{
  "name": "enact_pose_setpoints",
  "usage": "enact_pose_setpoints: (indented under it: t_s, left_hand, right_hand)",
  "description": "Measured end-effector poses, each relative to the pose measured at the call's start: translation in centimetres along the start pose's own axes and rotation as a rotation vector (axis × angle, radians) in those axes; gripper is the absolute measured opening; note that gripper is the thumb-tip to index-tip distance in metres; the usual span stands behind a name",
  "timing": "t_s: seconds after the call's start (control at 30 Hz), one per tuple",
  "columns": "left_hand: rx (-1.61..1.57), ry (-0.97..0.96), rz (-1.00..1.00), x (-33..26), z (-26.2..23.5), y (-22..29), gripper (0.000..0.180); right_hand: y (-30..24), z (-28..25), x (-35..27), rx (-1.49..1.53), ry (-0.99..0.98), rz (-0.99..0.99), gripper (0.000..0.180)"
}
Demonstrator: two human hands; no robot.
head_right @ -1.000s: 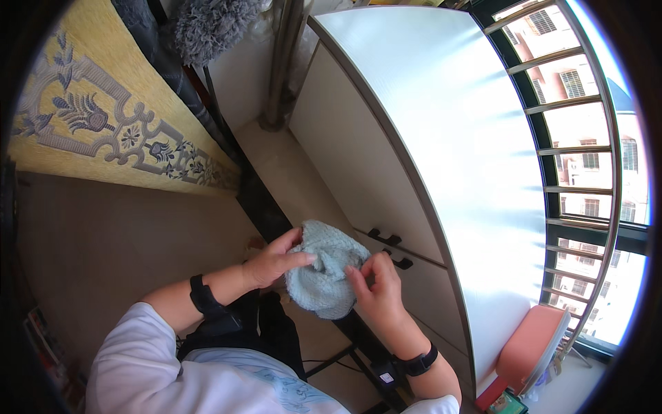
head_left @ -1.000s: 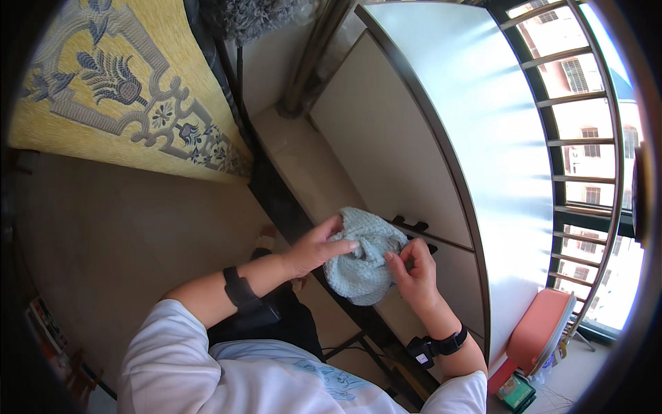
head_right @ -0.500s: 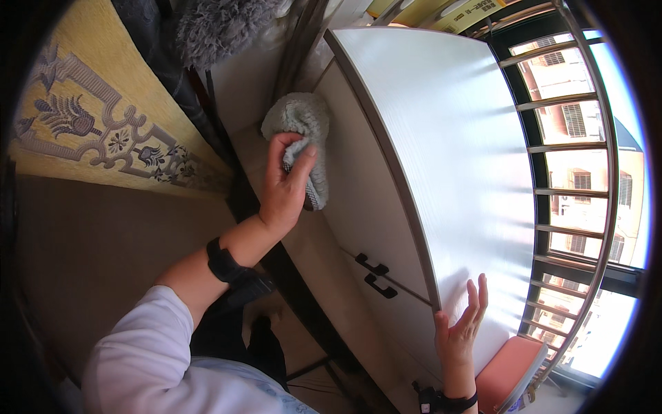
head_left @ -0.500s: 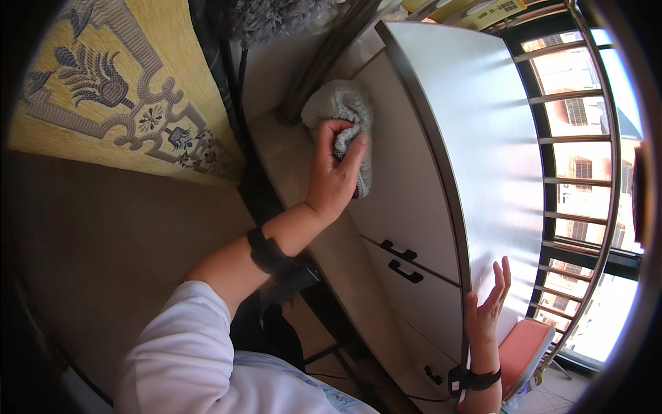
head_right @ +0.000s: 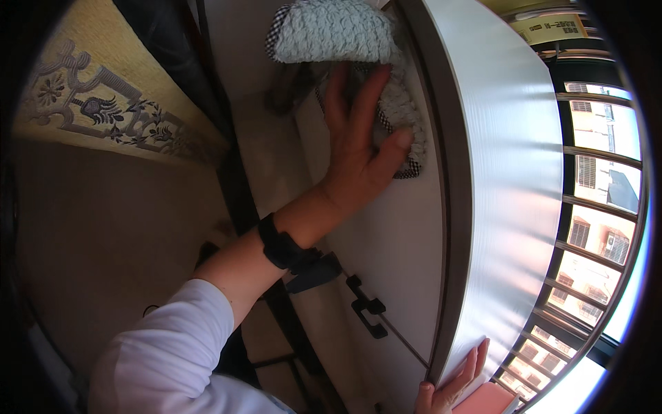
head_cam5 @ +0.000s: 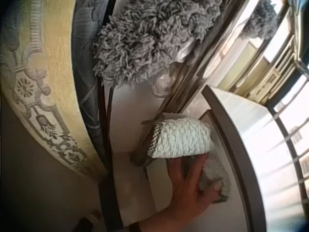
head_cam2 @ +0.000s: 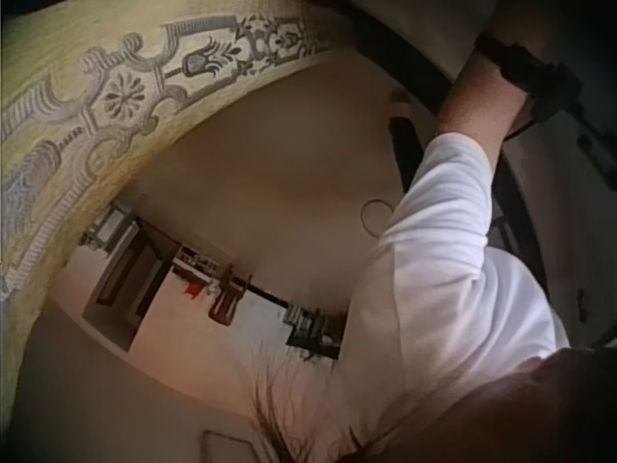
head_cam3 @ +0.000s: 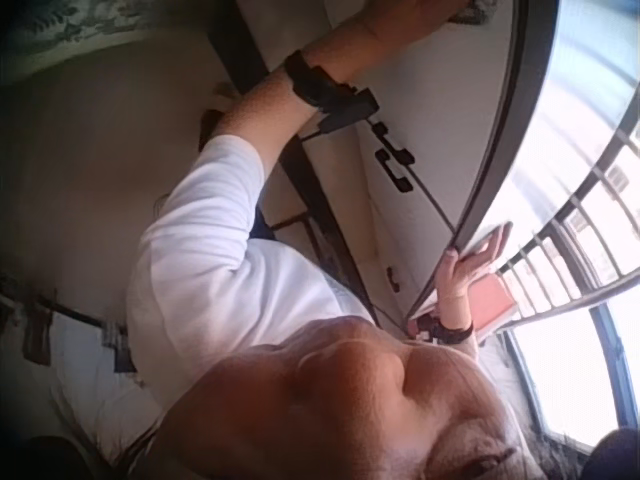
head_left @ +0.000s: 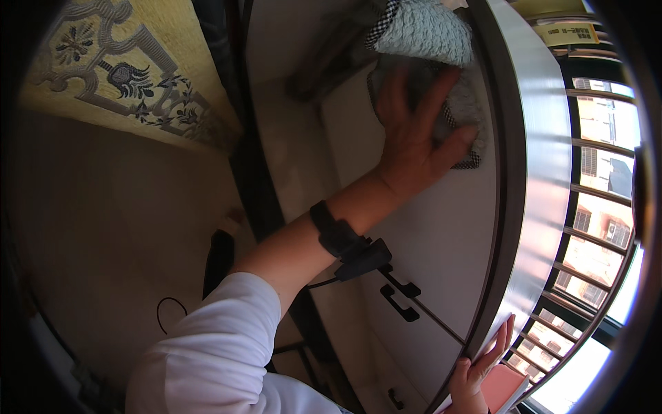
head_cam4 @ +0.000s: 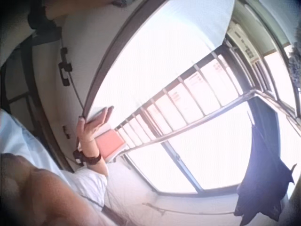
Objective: The person holds a cloth and wipes down a white counter surface, removes containers, cleans a metallic railing, and wipes down cabinet doors and edges.
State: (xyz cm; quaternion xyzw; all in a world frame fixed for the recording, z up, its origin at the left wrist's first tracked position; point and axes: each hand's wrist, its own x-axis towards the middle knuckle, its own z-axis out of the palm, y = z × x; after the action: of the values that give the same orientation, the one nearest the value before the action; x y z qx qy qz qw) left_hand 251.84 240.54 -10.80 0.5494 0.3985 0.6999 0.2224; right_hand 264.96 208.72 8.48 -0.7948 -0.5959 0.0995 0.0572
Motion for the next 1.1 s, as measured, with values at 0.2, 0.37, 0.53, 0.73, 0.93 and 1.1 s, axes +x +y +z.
enact_pose_setpoints:
  t_s: [0.2, 0.37, 0.53, 0.73, 0.93, 1.1]
  left_hand:
    - [-0.084, -0.032, -0.285, -3.9, 0.3, -8.0, 0.067]
    - [-0.103, -0.073, -0.556, -7.9, -0.7, -12.4, 0.062]
    - [-0.357, 0.093, -1.090, -13.8, -0.3, -10.5, 0.067]
    - [-0.152, -0.077, -0.761, -19.4, 0.6, 1.9, 0.074]
    - [-0.042, -0.272, -0.340, -11.0, -1.3, 3.4, 0.082]
    - [-0.211, -0.018, -0.830, -13.8, -0.3, -5.8, 0.071]
  right_hand:
    - [-1.0, -1.2, 0.7, -0.179, -0.029, -0.122, 0.078]
    - [-1.4, -1.1, 1.1, -0.194, -0.078, -0.085, 0.080]
    - [-0.2, 0.0, 0.1, -0.061, -0.026, 0.021, 0.085]
    - [-0.7, -0.5, 0.4, -0.102, -0.025, -0.007, 0.083]
    - [0.2, 0.6, 0.6, -0.122, -0.063, -0.021, 0.084]
    - [-1.1, -0.5, 0.8, -0.056, -0.047, 0.002, 0.085]
